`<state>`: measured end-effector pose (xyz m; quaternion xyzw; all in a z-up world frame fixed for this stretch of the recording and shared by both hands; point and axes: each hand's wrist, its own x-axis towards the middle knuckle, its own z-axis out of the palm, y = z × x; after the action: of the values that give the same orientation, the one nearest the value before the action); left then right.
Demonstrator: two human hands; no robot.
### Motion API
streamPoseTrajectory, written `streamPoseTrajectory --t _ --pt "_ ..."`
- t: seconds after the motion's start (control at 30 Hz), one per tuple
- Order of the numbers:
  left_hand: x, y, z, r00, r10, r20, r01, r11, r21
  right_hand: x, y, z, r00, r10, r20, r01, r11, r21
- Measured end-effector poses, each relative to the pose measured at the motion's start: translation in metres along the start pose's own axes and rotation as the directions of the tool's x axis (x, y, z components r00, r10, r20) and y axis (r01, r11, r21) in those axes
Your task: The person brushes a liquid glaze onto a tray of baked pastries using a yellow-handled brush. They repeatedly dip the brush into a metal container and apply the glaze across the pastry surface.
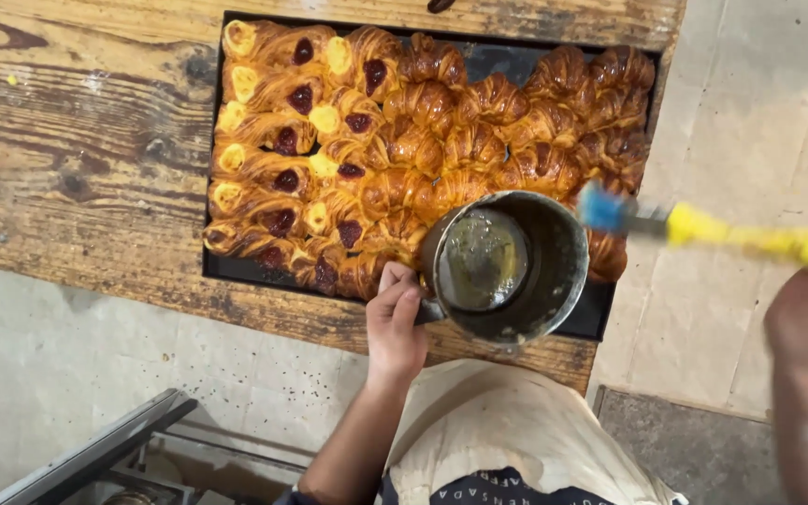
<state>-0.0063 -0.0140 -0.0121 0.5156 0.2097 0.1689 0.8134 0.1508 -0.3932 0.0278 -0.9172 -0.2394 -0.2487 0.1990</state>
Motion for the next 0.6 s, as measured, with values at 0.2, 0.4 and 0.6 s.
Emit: streamPoseTrajectory --t 0.2,0.4,0.6 --pt "-0.017 0.008 0.006 0.999 0.049 -0.002 -0.047 0.979 0.199 -0.036 -0.109 0.021 0.879 0.399 0.26 -0.464 0.599 0.653" --pt "-0.028 -0.038 -0.033 0.984 0.17 0.052 -0.177 0.964 0.199 -0.022 -0.157 0.043 0.93 0.235 0.282 -0.351 0.797 0.491" --pt "-0.036 -0.031 -0.033 0.986 0.164 0.031 -0.167 0.965 0.202 -0.023 -0.176 0.04 0.935 0.199 0.292 -0.33 0.789 0.518"
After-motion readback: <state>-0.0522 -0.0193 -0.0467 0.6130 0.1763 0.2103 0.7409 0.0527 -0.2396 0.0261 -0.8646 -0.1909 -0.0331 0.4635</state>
